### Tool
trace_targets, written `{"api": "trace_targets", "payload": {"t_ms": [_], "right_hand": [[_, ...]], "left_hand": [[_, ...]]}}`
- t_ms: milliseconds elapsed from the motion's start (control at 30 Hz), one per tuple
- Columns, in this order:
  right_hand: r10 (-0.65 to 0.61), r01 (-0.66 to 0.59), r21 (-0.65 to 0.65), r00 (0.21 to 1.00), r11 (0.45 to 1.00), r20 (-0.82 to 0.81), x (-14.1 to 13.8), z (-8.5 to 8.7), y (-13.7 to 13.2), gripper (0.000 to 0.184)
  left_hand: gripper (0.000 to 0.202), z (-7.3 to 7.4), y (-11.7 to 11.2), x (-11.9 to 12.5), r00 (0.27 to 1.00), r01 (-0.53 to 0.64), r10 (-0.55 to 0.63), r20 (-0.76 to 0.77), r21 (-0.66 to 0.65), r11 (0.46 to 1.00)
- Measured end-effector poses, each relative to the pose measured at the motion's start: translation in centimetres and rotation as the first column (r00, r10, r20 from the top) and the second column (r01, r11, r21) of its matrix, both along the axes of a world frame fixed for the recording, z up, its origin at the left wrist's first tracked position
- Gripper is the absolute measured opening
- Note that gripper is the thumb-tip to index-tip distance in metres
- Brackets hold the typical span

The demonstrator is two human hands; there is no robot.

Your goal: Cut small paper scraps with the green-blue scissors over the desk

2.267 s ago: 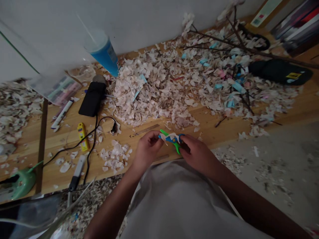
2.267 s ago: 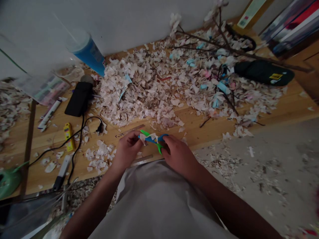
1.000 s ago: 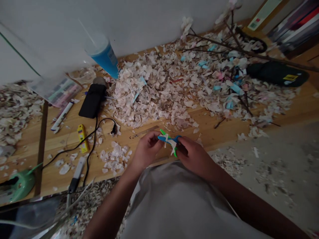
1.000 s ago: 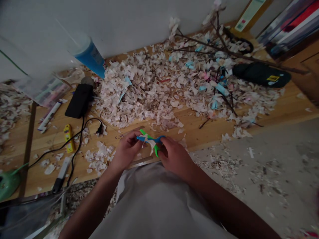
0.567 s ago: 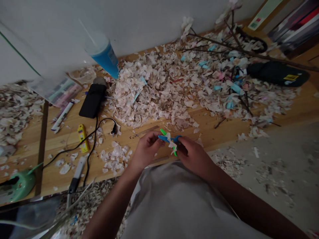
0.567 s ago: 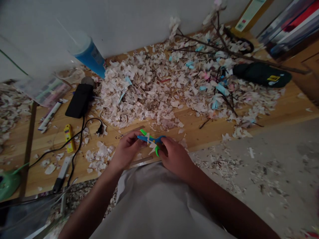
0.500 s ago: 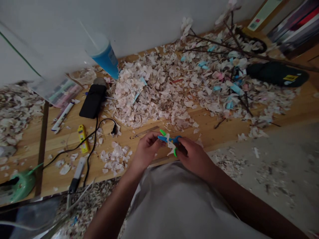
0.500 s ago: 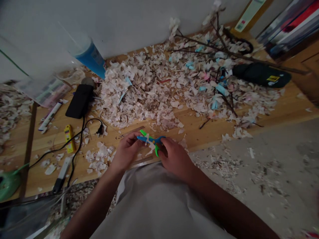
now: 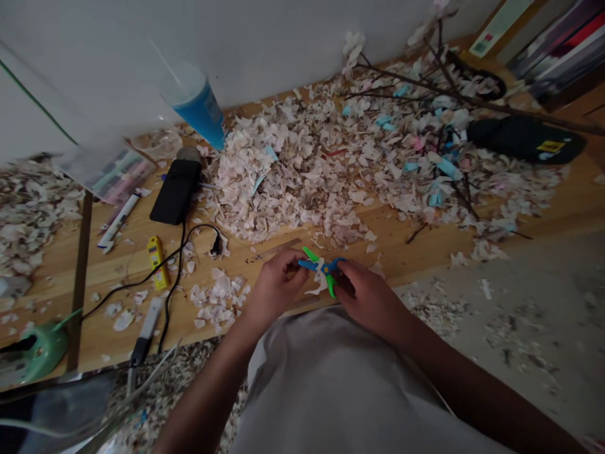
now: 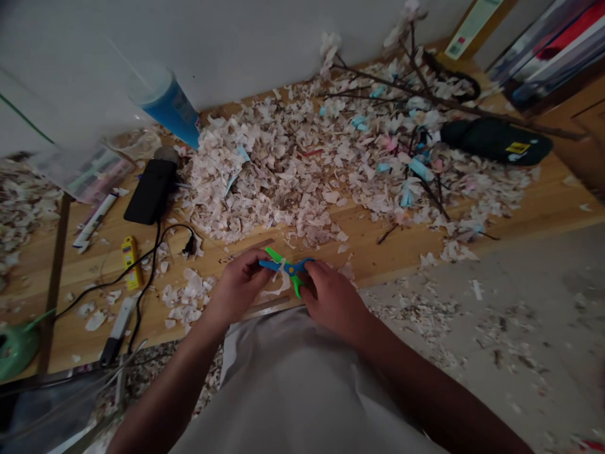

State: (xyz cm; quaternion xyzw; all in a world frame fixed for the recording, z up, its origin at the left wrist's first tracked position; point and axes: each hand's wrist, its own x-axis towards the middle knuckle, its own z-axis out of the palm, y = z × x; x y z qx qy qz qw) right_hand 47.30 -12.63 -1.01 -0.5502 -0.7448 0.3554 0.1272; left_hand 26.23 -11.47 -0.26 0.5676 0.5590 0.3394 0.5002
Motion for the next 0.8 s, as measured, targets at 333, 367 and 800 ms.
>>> {"api": "trace_targets", "payload": {"t_ms": [333,367,800], "right_hand": [[-0.12,0.126,0.134,0.991,0.983,-0.051,0.6,-0.3,-0.1,0.014],[-0.163,0.18,0.139,0.979,0.974,-0.12,0.8,-0.3,-0.2,0.013],[0.0,-0.001,-0.033,1.0,0.999,-0.029,0.6,0.8,-0.5,0.023]], "left_hand": [[0.013,0.6,0.3,0.1,0.999,-0.03,0.03,-0.025,0.002,1.0],[0.018,0.3,0.2,0.2,0.996,-0.073,0.076,0.045,-0.077,0.994],[0.027,0.3,-0.5,1.1,0.916,-0.14,0.25,0.315,-0.332,0.933]]}}
